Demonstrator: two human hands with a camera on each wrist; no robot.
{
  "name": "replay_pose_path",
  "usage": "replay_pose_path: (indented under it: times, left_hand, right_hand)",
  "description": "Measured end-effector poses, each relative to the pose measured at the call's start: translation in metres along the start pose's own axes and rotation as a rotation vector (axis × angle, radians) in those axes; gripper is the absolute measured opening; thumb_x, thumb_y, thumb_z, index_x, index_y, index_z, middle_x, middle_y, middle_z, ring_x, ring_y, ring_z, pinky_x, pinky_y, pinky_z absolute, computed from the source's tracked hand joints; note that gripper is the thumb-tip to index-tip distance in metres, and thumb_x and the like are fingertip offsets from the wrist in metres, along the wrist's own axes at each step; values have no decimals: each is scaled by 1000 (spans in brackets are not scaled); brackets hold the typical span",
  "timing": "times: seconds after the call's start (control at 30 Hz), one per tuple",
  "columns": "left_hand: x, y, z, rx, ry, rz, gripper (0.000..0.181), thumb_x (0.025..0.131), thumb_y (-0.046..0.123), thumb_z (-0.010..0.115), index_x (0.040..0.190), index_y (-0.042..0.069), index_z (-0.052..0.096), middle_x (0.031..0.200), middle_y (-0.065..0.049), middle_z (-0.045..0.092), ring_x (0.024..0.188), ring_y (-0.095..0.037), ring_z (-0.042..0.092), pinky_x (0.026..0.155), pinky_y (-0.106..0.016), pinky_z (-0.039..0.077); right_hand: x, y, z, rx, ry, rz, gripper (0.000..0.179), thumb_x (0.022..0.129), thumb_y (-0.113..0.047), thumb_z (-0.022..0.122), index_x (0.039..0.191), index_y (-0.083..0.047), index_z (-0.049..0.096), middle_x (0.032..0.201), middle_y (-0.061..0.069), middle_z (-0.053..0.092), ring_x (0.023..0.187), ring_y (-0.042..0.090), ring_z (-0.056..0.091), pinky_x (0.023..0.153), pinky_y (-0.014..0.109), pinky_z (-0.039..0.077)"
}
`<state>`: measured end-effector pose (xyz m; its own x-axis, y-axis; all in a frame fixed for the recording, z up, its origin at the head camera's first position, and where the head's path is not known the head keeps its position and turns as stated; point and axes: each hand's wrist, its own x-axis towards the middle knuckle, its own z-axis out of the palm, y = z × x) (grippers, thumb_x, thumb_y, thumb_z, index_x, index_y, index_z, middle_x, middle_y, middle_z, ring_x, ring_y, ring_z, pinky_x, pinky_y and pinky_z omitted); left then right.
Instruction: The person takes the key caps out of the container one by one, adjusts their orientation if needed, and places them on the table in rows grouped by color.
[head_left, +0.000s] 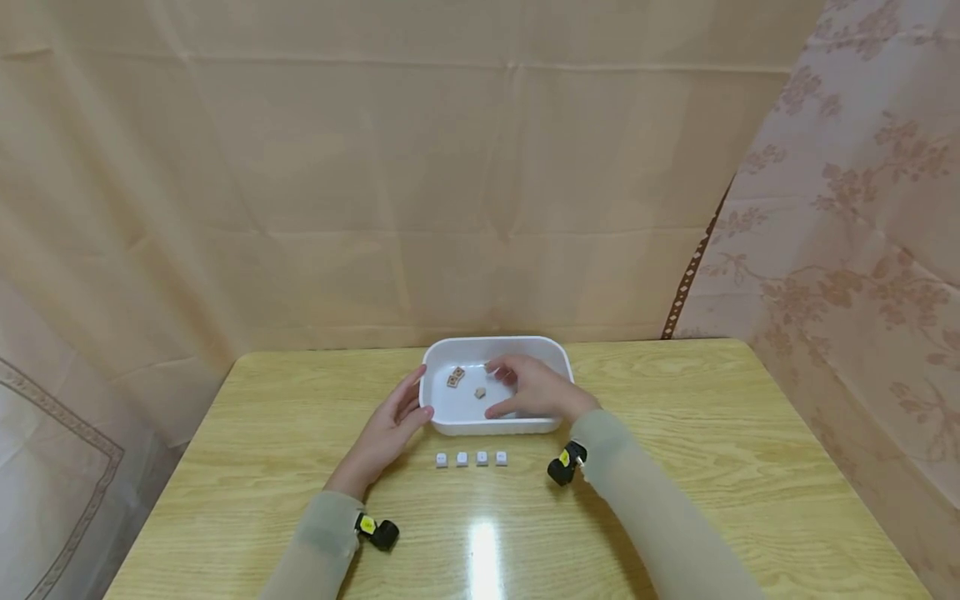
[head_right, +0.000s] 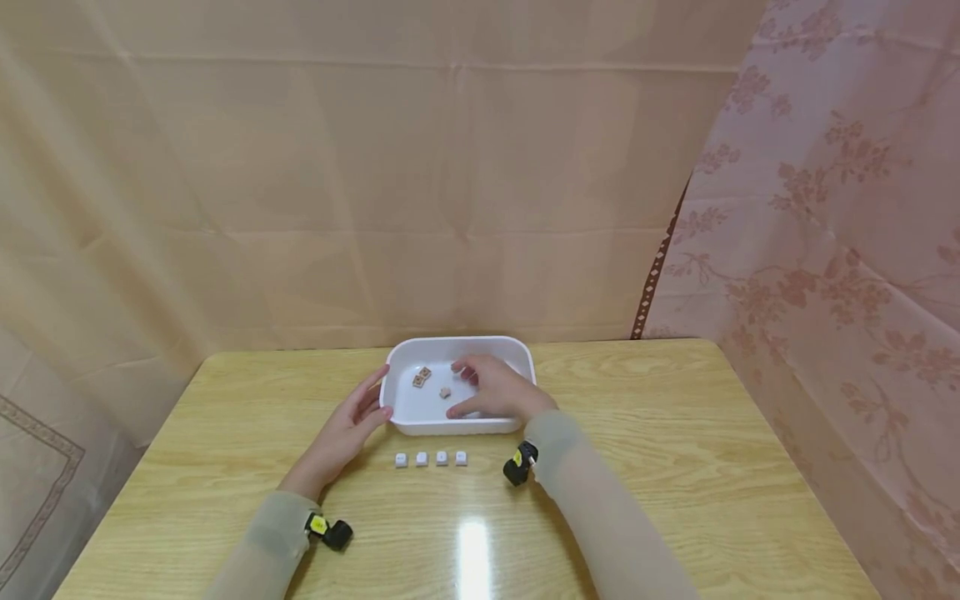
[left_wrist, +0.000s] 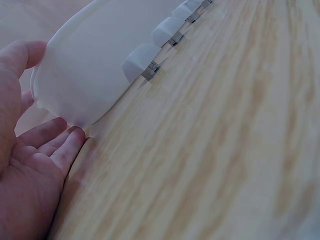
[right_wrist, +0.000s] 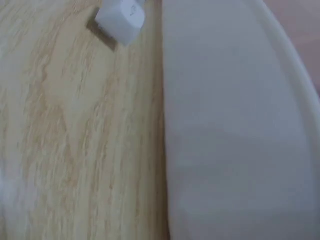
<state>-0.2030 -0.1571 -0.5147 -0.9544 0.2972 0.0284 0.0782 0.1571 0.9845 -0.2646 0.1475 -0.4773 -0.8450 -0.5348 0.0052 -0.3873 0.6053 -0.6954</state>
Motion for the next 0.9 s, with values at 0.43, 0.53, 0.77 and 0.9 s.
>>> replay_pose_path:
  times: [0.43,0.53,0.77,0.9]
  left_hand:
    - [-1,0,1,-4,1,5,71,111,17,67,174,24,33,171,-19,42,158,-34,43,125,-35,40]
    - [-1,0,1,-2,3,2,71,111,16,67,173,24,33,171,-20,42,157,-34,43,125,-36,40]
    - [-1,0,1,6,11,-8,71,111,19,68,173,27,34,170,-18,43,157,-33,43,126,-37,40]
    - [0,0,1,6,8,-7,71,111,20,69,173,26,34,170,-18,43,157,-33,44,126,-36,40]
  right_hand:
    - [1,0,1,-116,-41,-45,58,82,-29,100,129,-6,75,122,6,74,115,24,67,108,43,55]
    - [3,0,3,-131,-46,-41,56,82,-27,99,128,-6,75,121,6,73,114,24,66,109,42,55]
    - [4,1,3,-150,-48,-23,54,83,-27,99,128,-8,76,123,4,73,115,21,65,110,41,54]
    - [4,2,3,-148,-47,1,51,83,-30,99,125,-11,78,124,2,74,115,20,64,110,40,54]
